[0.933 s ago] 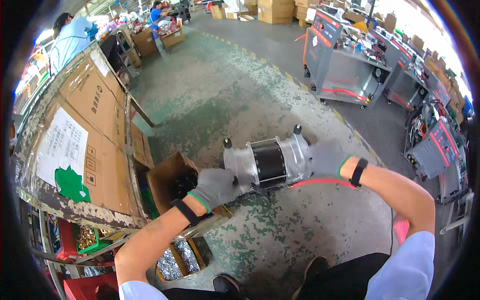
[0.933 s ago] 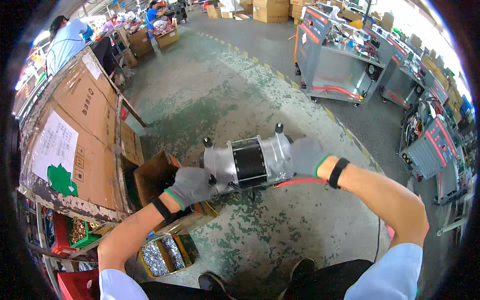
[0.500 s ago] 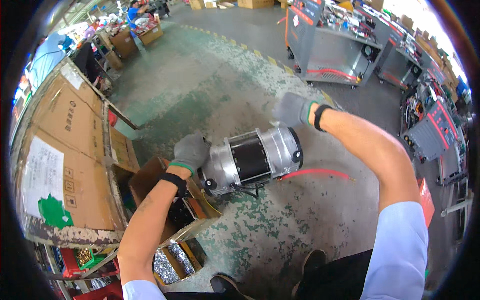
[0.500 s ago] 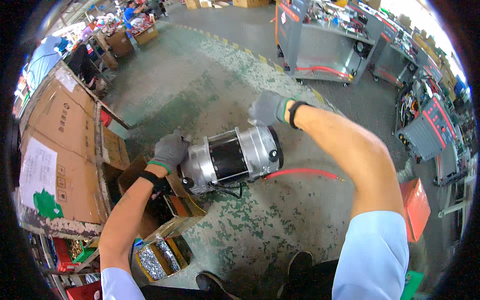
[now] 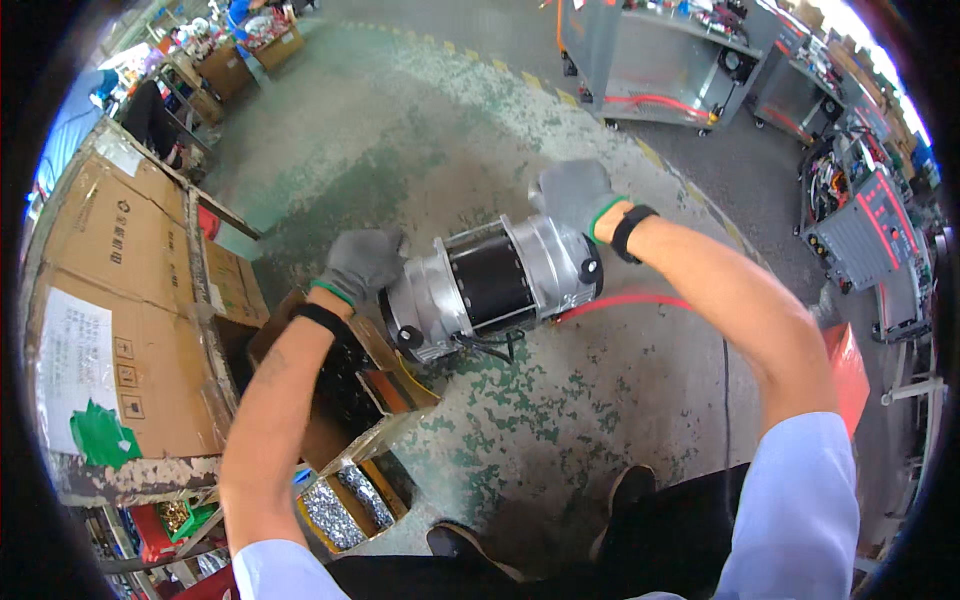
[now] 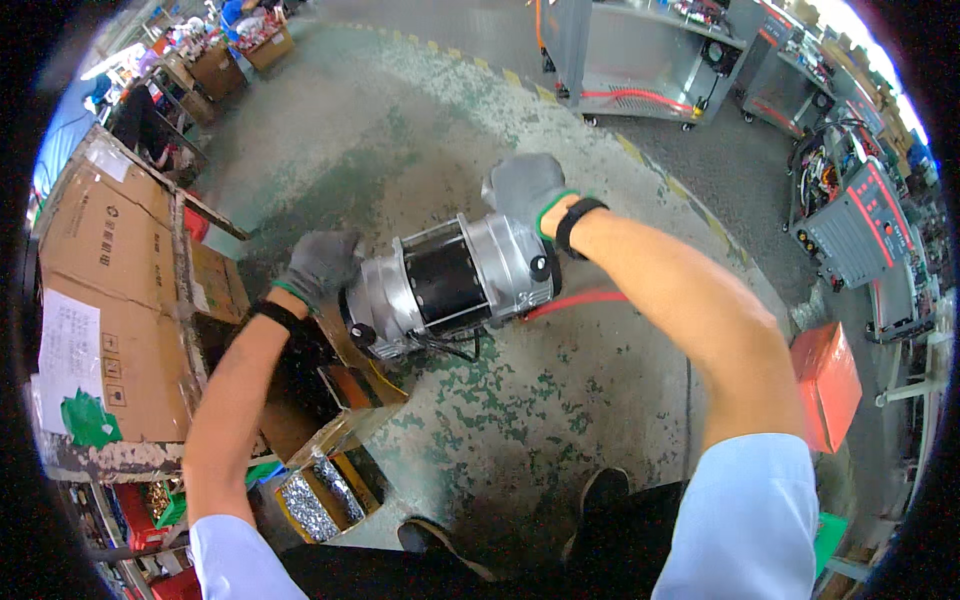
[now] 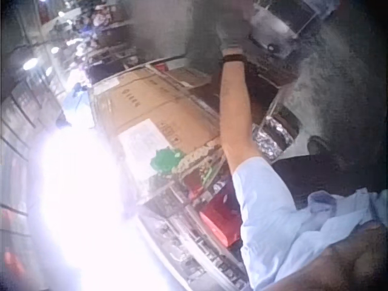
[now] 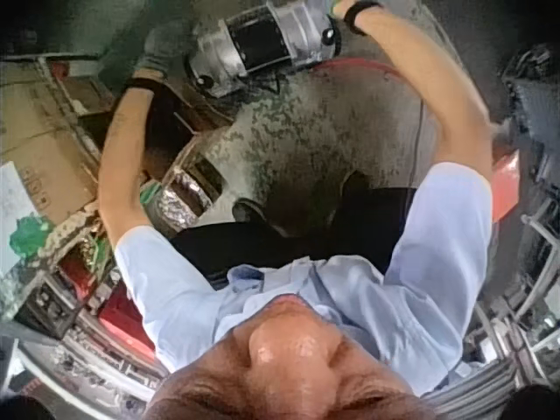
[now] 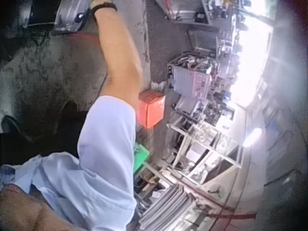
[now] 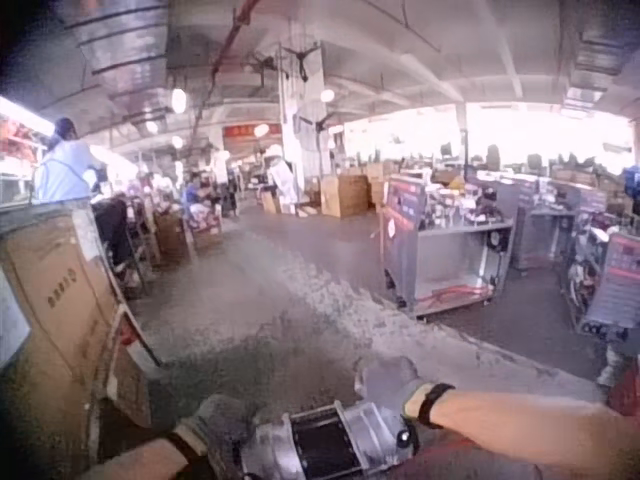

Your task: Assembling and inspecting a dual-cylinder compressor unit on a warehouse floor.

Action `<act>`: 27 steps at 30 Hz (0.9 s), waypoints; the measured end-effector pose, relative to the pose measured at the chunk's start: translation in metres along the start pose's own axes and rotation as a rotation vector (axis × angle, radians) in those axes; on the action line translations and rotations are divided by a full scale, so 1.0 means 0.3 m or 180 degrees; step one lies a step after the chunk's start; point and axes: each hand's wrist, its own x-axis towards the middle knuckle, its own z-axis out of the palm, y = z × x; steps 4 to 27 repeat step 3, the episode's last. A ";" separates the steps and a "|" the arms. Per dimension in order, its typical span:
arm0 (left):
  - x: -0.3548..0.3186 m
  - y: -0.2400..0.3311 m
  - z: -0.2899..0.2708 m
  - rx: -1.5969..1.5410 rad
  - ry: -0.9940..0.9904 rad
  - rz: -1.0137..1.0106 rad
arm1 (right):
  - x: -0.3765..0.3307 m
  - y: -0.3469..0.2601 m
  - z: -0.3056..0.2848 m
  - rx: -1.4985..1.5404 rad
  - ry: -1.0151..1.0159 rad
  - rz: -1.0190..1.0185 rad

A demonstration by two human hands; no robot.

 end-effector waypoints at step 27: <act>-0.035 0.070 -0.010 -0.0475 0.0331 -0.0755 | -0.050 0.000 -0.025 0.0385 0.0087 0.0417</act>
